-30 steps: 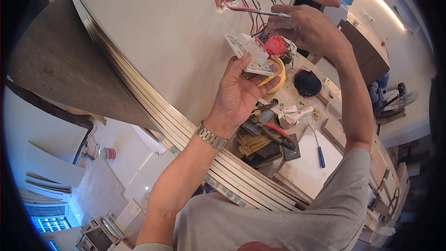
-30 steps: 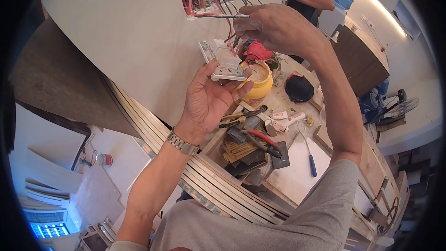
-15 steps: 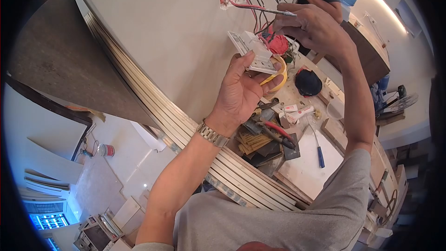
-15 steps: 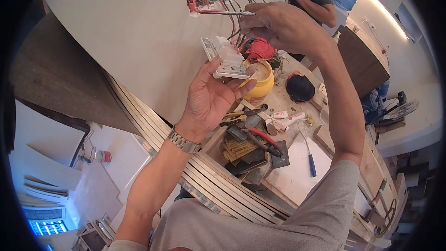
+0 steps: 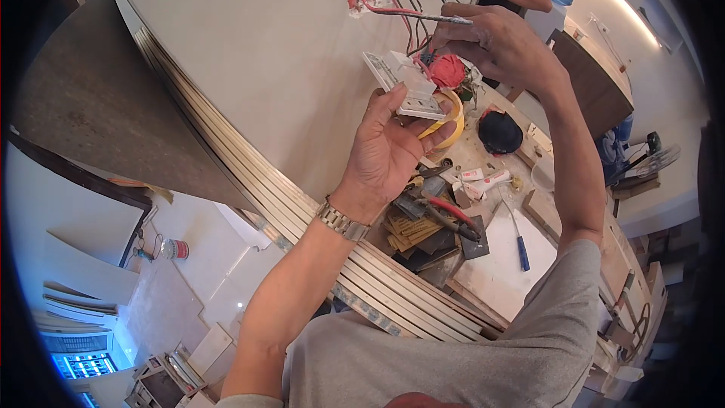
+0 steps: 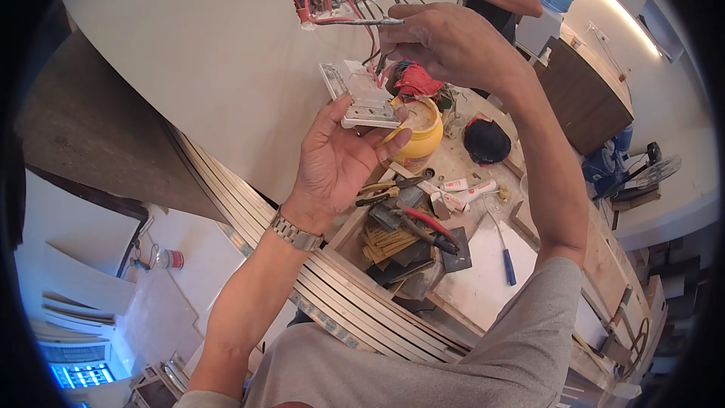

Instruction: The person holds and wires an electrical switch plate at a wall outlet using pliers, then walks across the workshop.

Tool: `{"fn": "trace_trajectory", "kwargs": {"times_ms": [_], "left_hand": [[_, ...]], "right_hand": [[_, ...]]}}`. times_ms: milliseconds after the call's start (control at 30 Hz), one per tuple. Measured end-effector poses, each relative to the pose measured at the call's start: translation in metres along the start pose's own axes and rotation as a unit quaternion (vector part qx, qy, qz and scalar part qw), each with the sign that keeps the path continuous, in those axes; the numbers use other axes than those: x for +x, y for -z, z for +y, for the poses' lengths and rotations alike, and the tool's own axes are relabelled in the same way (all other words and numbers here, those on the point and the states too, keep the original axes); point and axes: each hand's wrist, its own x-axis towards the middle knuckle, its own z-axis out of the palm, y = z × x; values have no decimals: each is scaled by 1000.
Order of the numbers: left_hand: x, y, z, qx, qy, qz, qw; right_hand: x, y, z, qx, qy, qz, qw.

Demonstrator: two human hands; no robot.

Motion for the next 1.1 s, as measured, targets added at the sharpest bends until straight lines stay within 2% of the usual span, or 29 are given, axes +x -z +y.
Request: {"fn": "trace_trajectory", "kwargs": {"times_ms": [633, 833, 933, 1033, 1100], "left_hand": [[0, 1, -2, 16, -9, -1, 1000], [0, 2, -2, 13, -8, 7, 1000], [1, 5, -2, 1, -2, 4, 1000], [1, 5, -4, -12, -1, 1, 1000], [0, 5, -4, -16, -3, -3, 1000]], "right_hand": [[-5, -6, 9, 77, 19, 20, 997], [-9, 10, 8, 82, -10, 19, 996], [-14, 7, 15, 95, 9, 62, 994], [-22, 2, 19, 133, -29, 90, 987], [-29, -4, 19, 318, -129, 130, 930]]}}
